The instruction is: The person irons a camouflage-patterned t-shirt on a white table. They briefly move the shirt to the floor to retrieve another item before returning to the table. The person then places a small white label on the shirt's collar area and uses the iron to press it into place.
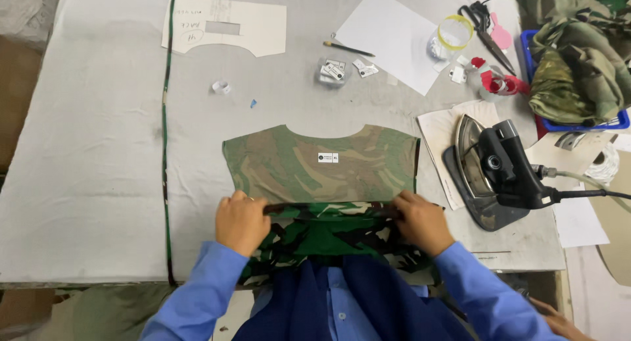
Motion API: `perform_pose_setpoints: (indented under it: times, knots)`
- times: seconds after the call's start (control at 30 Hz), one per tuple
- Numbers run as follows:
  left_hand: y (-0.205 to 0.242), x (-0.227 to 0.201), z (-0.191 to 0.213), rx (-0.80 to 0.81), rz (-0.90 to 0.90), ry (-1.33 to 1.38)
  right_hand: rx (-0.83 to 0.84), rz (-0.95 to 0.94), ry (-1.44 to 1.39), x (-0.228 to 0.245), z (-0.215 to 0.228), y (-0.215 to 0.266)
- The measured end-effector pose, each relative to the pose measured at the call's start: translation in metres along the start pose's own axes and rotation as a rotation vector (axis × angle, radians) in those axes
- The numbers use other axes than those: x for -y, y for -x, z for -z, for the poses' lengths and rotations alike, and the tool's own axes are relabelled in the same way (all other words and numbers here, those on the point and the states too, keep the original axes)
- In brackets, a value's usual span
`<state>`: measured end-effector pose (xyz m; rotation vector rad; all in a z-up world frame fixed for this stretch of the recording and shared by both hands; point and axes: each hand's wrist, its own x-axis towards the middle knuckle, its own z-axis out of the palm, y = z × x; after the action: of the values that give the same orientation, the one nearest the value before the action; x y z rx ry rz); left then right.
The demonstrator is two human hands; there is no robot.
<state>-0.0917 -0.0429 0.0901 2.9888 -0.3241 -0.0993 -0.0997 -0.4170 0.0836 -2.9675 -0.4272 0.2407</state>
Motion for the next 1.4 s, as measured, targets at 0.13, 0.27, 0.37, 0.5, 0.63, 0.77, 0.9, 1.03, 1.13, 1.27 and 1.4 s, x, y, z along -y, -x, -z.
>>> perform_pose_setpoints:
  times: [0.13,0.27,0.37,0.5,0.63,0.77,0.9,1.03,1.13,1.27,1.4]
  knots:
    - [-0.054,0.013,0.036,0.154,0.284,0.17,0.107,-0.258,-0.127,-0.037,0.042,-0.049]
    - [-0.129,0.044,-0.026,0.127,0.454,0.393,-0.036,-0.343,-0.389,-0.074,-0.003,-0.129]
    - [-0.133,0.027,-0.019,0.276,0.518,0.501,0.0,-0.455,-0.481,-0.07,-0.021,-0.136]
    - [-0.13,0.01,-0.014,0.211,0.501,0.415,0.048,-0.471,-0.367,-0.056,-0.025,-0.136]
    - [-0.136,0.042,-0.06,-0.179,0.351,0.218,-0.431,-0.208,0.004,-0.084,-0.071,-0.149]
    - [-0.138,0.048,-0.058,-0.225,0.335,0.117,-0.393,-0.283,0.041,-0.072,-0.068,-0.155]
    - [-0.148,0.05,-0.054,-0.418,0.238,-0.1,-0.573,-0.202,0.075,-0.057,-0.05,-0.156]
    - [-0.114,-0.015,-0.025,-0.069,-0.163,0.092,-0.323,0.038,0.02,-0.04,-0.032,-0.179]
    - [-0.112,-0.025,-0.019,0.382,-0.276,0.195,-0.289,0.04,-0.048,-0.028,-0.006,-0.236]
    - [-0.138,0.02,-0.053,0.116,0.469,-0.069,-0.429,0.058,-0.019,-0.006,0.01,-0.32]
    - [-0.119,-0.003,-0.028,-0.02,0.042,-0.073,-0.12,0.005,0.108,0.004,0.016,-0.355]
